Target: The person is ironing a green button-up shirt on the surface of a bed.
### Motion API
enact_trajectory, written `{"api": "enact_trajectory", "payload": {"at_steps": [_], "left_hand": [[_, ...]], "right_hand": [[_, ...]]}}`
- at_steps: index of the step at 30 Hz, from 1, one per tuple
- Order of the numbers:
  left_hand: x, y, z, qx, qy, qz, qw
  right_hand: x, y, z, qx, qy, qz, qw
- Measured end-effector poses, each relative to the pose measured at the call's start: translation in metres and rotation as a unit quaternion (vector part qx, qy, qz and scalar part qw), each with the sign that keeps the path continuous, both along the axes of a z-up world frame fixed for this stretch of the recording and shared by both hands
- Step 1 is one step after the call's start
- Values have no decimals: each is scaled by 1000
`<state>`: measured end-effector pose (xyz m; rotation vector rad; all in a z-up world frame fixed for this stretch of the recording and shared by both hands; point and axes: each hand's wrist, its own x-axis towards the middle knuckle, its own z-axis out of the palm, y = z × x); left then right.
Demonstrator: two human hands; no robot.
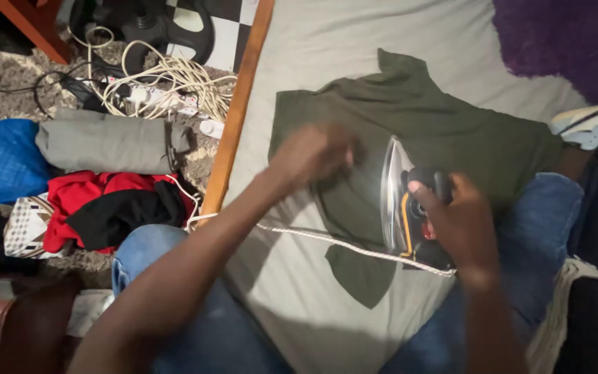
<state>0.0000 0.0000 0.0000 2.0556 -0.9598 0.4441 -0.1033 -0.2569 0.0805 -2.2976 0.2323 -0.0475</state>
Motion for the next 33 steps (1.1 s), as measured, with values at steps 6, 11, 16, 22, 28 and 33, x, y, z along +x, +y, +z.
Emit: {"api": "enact_trajectory", "payload": {"at_steps": [6,11,16,22,28,33], "left_hand": [[-82,-23,-50,108,216,-294,925],[-131,-29,-3,75,72,-251,962],[-165,-34,-15,119,13,-144,982],[-195,-39,-15,182,108,-150,966],[-212,-57,14,55,7,-252,966],[-206,-63,-1,97,171,-130,972]], "right_hand": [[-43,-24,-12,134,0,-110,985],[-69,-46,-19,154,-26,-162,974],[-96,-60,-19,223,-37,-146,963],[-120,-71,-29,250,-58,-144,956],[-136,-75,-19,246,-55,-147,956],[-137,-80,-26,263,-65,-134,953]]}}
